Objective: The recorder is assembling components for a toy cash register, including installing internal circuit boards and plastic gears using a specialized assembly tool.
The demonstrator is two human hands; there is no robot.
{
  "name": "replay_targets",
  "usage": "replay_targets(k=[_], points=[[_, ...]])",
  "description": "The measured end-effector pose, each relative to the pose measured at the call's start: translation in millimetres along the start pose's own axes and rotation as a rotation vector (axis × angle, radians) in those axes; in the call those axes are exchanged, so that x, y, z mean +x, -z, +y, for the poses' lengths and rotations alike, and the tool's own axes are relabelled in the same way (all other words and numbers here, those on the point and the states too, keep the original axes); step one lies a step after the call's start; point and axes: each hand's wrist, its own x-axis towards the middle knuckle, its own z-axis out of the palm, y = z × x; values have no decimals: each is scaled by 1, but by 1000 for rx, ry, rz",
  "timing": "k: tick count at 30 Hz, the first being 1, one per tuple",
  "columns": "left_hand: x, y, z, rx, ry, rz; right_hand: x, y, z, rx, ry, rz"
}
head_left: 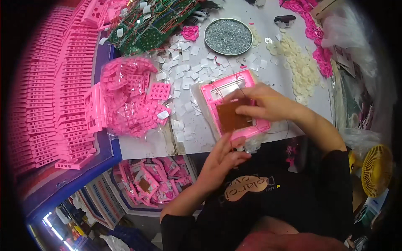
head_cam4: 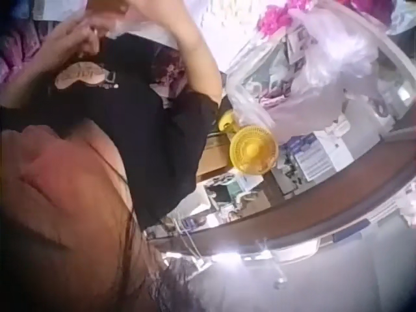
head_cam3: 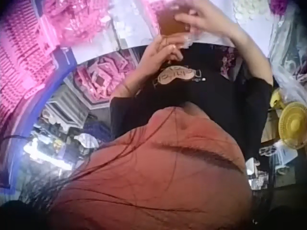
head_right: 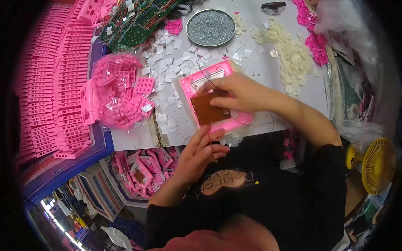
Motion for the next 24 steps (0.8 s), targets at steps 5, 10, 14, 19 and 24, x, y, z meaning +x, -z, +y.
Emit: replay_targets(k=[5,10,14,19,24], points=[[-15,9,-5,367,-232,39,21,-10,17,-32,-41,-34],[-33,-1,26,1225,-400,91,28,-5,13,-141,-91,19],[-22,14,39,1350,-505,265,33,3,3,-93,-129,-10],[-11,23,48,1342,-549,394,31,3,8,-180,-31,-46],[9,31,42,1433,-710,362,38,-6,6,-362,-107,-87]])
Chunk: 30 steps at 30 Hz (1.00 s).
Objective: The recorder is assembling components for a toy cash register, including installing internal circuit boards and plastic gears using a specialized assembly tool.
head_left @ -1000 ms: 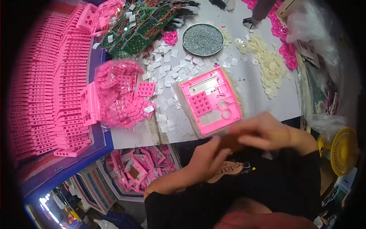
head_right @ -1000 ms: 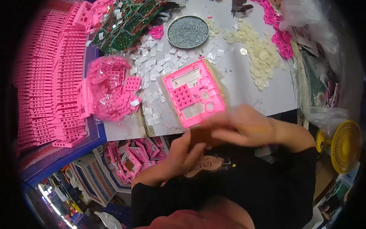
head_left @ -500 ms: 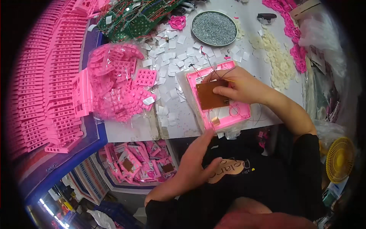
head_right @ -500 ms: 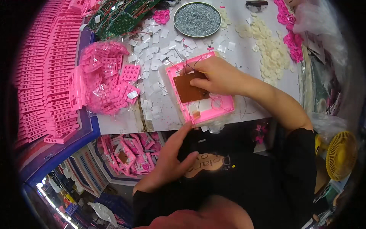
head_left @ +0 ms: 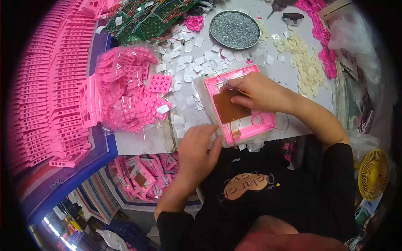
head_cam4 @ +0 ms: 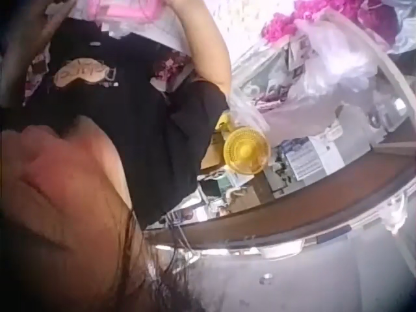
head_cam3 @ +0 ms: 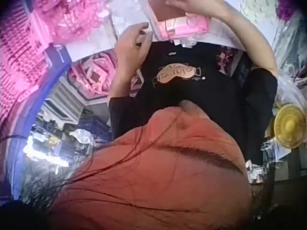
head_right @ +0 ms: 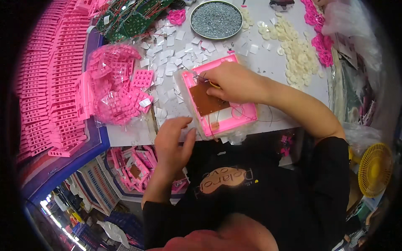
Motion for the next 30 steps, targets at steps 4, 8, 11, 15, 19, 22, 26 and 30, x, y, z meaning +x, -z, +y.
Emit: replay_targets(k=[4,8,11,15,19,22,26,30], points=[[26,-15,2,351,-326,-41,-9,3,-32,-283,-102,146],[22,-22,-2,407,-344,-83,-26,-8,-21,-472,174,590],[29,-22,0,400,-338,-102,-55,-37,-13,-434,294,271],[30,-19,1,391,-308,-137,-66,-45,-33,-551,187,179],[57,0,15,288,-280,-298,-58,-39,-34,-675,217,98],[128,8,-1,94,-212,-357,-55,-40,-31,-732,239,120],[242,-26,-28,431,-399,189,-52,-45,-36,-728,289,172],[278,-63,-34,648,-363,-89,-55,-44,-29,-695,295,193]])
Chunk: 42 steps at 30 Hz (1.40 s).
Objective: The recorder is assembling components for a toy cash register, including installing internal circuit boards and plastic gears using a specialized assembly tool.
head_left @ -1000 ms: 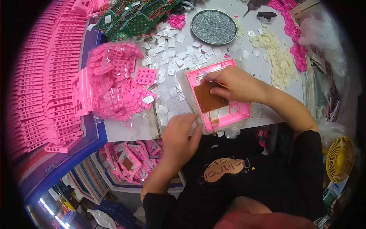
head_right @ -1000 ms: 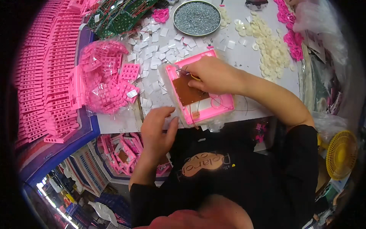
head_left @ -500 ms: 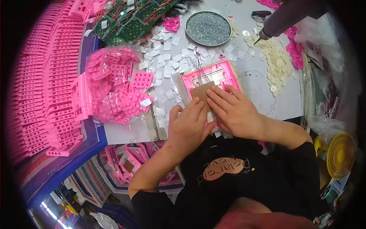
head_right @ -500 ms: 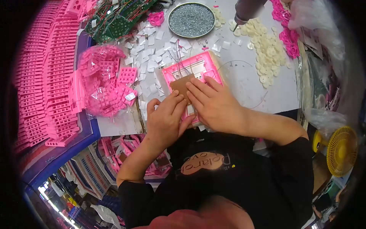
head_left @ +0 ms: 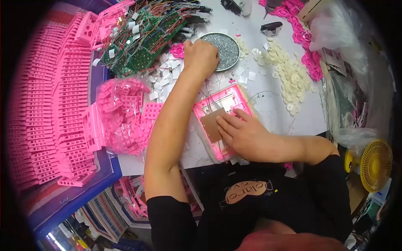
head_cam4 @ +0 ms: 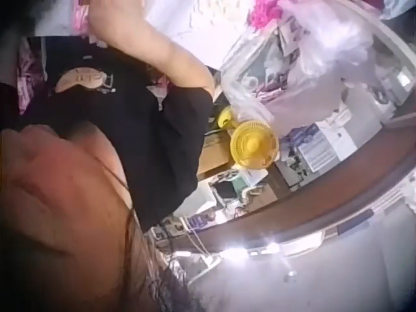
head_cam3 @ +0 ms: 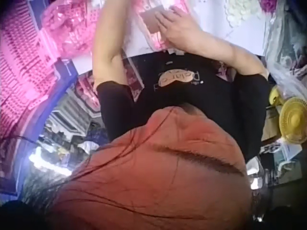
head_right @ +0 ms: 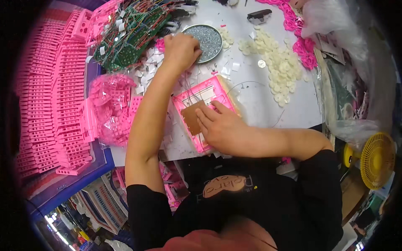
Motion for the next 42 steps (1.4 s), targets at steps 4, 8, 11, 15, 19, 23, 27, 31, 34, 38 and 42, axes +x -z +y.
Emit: replay_targets(k=[4,8,11,15,19,23,27,31,34,38,42], points=[[7,-7,-2,28,26,145,-3,0,0,27,-40,-68],[15,-5,-12,136,119,31,2,4,1,19,-19,-109],[21,6,-17,125,210,11,6,7,1,26,-19,-154],[15,19,-19,-33,288,68,8,11,9,146,-82,-146],[-26,30,-19,-265,366,183,7,38,52,515,-35,182],[-82,57,27,-579,185,259,15,104,150,638,-228,1004],[-141,69,70,-408,-18,332,21,120,169,887,-305,928],[-180,64,90,-520,-7,321,50,112,165,1158,-355,547],[-190,57,99,-632,21,314,46,74,99,1557,-95,572],[-194,53,98,-683,43,327,26,64,31,1756,-141,682],[-189,57,99,-703,31,361,20,53,24,1682,0,728]])
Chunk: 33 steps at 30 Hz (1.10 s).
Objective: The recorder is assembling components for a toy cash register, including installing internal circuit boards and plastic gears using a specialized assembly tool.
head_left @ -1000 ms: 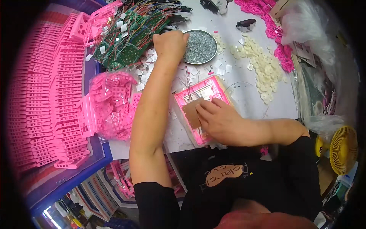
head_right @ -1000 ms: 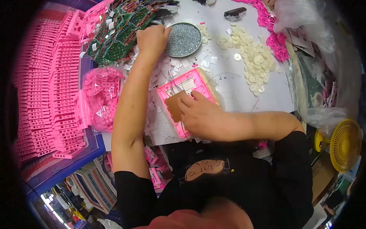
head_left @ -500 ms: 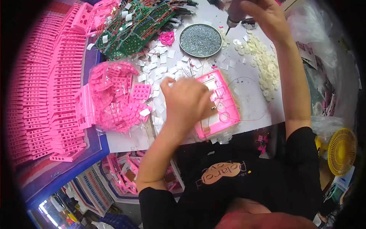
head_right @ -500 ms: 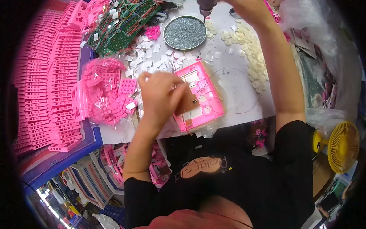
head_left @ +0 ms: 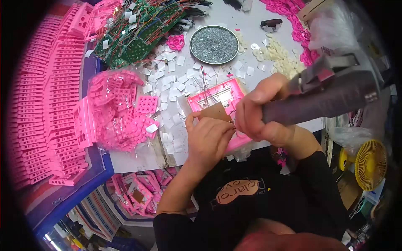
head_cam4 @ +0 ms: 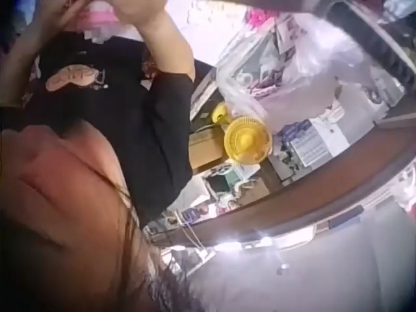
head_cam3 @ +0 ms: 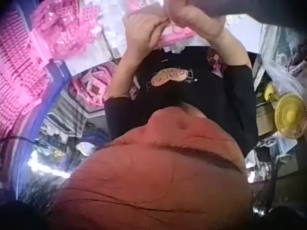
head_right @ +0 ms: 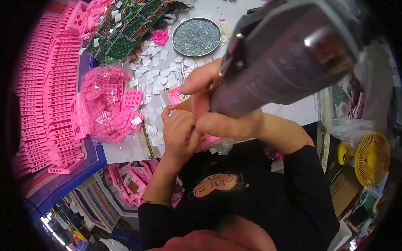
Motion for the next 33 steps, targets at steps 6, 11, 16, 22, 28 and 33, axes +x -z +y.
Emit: replay_targets(k=[6,11,16,22,28,33], points=[[3,-10,-3,92,-51,84,-9,7,10,-197,36,-28],[86,0,-54,-155,139,-62,1,30,7,-61,122,102],[160,-36,-120,722,246,-246,13,36,6,-49,102,132],[176,-57,-139,754,32,-10,4,44,10,-124,76,149],[193,-46,-138,879,65,-199,4,35,22,-185,-7,136],[160,7,-78,532,26,156,6,21,35,-136,-28,105]])
